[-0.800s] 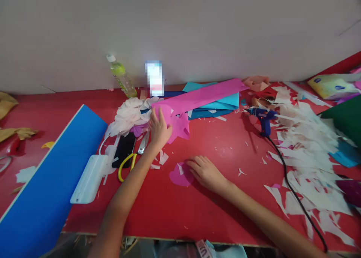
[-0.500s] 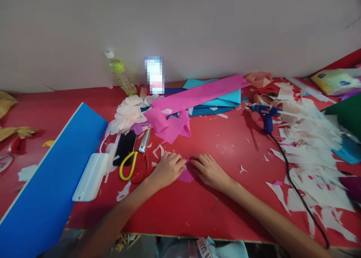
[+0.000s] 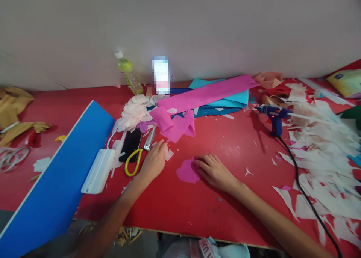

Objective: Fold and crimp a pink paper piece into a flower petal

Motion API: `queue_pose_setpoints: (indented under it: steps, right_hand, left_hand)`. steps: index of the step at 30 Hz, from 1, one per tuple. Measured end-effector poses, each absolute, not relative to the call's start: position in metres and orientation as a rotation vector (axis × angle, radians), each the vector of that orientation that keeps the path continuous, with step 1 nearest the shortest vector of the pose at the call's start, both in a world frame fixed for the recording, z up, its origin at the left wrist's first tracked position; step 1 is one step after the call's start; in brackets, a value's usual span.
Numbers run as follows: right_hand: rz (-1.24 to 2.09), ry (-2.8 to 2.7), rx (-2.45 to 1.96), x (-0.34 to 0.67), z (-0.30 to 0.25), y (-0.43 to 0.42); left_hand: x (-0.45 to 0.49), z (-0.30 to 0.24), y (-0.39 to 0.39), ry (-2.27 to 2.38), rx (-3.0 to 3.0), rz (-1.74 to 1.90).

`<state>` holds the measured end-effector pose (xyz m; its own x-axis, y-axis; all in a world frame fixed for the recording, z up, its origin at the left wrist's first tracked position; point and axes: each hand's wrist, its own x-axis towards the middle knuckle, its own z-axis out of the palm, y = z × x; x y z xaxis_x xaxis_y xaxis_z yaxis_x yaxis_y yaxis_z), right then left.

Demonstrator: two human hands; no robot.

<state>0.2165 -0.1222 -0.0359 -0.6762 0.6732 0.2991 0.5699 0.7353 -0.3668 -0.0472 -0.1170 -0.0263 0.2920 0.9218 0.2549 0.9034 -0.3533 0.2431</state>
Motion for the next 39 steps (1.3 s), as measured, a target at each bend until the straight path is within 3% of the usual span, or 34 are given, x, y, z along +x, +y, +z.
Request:
queue_pose_setpoints:
  steps: [6,22,30,33,36,39]
  right_hand:
    - [0.317,-2.542,-0.934,0.218,-0.037,-0.122]
    - [0.37,-2.476,-1.02,0.244,-0.04,-0.12]
    - [0.657,-2.264,-0.999,0.226,-0.022,-0.128]
    - [0.756,-2.268,-0.92,0.212,-0.017,-0.131]
    - [0.72,-2.307,-0.852,0.206,-0.02,-0.132]
    - [0.672,-2.304,-0.857,0.21,-0.028,-0.133]
  left_hand:
    - [-0.03,-0.041,-0.144,1.65,2.498,0.353]
    - [-0.046,-0.042,-0.167,1.594,2.51,0.572]
    - [-0.035,-0.009,-0.146,1.579,1.615,0.843]
    - [-0.038,0.002,-0.134,1.597,1.669,0.859]
    - [-0.051,0.005,-0.135,1.557,2.083,0.705]
    - [-0.069,0.004,-0.149,1.524,2.327,0.319]
